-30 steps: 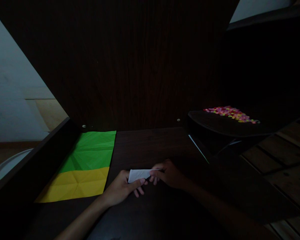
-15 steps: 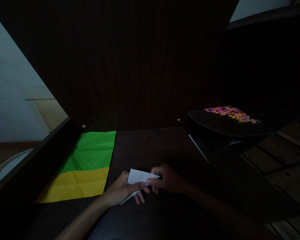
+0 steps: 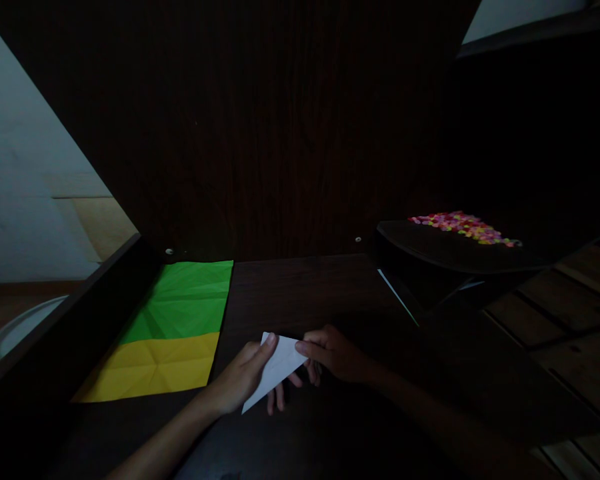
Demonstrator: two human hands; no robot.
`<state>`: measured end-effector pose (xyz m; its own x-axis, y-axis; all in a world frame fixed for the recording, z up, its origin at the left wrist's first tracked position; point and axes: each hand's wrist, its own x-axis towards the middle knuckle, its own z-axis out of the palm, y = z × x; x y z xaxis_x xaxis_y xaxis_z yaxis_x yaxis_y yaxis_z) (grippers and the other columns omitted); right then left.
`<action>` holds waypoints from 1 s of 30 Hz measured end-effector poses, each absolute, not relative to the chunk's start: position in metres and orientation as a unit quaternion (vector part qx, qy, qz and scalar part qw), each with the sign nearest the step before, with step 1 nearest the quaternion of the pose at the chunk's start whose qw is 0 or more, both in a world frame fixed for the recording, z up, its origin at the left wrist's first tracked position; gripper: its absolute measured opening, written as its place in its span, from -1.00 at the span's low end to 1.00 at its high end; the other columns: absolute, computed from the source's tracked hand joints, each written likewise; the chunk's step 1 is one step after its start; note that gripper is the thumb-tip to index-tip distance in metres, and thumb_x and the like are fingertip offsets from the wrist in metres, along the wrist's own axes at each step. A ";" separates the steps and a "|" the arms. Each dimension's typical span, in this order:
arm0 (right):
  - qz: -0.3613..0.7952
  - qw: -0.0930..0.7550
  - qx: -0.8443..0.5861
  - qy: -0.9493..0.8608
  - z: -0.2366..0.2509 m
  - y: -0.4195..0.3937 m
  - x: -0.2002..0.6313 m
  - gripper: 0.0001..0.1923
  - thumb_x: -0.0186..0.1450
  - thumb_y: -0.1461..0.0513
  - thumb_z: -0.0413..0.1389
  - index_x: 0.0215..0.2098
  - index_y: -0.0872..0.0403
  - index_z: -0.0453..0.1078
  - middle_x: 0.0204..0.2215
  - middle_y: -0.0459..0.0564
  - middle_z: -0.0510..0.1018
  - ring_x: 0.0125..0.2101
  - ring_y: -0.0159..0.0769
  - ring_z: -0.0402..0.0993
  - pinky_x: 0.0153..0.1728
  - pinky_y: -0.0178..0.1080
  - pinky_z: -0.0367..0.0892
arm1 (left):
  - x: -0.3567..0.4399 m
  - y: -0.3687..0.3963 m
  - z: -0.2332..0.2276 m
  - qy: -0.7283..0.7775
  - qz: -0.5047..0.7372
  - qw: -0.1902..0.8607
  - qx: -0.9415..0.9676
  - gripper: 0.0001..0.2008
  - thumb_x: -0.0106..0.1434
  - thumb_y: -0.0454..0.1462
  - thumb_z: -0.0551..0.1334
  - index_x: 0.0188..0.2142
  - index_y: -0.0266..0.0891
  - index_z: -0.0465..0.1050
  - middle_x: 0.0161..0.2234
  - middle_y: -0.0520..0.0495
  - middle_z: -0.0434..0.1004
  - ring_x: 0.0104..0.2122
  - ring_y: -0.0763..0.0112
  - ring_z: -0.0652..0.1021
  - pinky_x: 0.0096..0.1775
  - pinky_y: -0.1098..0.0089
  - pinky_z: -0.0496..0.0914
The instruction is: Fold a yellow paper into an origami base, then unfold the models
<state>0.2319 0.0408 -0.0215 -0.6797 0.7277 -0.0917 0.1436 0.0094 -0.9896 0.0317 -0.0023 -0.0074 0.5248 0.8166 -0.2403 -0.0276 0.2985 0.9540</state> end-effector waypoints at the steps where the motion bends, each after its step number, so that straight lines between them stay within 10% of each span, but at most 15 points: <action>1: 0.623 0.235 -0.325 -0.672 -0.021 0.040 0.232 -0.52 0.30 -0.09 0.01 -0.54 0.11 0.31 -0.73 -0.13 0.42 -0.73 -0.43 0.35 -0.64 -0.38 0.24 | 0.032 -0.002 -0.010 0.382 0.307 0.707 0.511 -0.33 0.35 0.12 -0.05 -0.16 -0.44 0.54 -0.58 -0.17 0.55 -0.64 0.35 0.54 -0.63 0.46 0.42; 8: 0.602 0.243 -0.321 -0.690 -0.018 0.040 0.231 -0.52 0.31 -0.07 -0.01 -0.53 0.12 0.34 -0.72 -0.12 0.42 -0.72 -0.43 0.35 -0.63 -0.39 0.24 | 0.030 0.001 -0.016 0.387 0.377 0.698 0.470 -0.39 0.32 0.04 0.10 0.20 -0.33 0.24 -0.42 -0.14 0.58 -0.60 0.30 0.58 -0.63 0.40 0.43; 30: 0.563 0.252 -0.340 -0.710 -0.020 0.040 0.234 -0.58 0.32 0.01 0.04 -0.58 0.10 0.33 -0.71 -0.12 0.46 -0.69 -0.42 0.39 -0.62 -0.40 0.27 | 0.023 0.002 -0.006 0.415 0.378 0.694 0.450 -0.30 0.31 0.03 0.11 0.26 -0.43 0.20 -0.39 -0.22 0.63 -0.46 0.17 0.62 -0.37 0.23 0.50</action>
<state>0.2339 0.0405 -0.0198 -0.6411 0.7670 -0.0246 0.1987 0.1350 -0.9707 0.0233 0.0016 -0.0059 0.3688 0.8992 -0.2352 -0.1512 0.3078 0.9394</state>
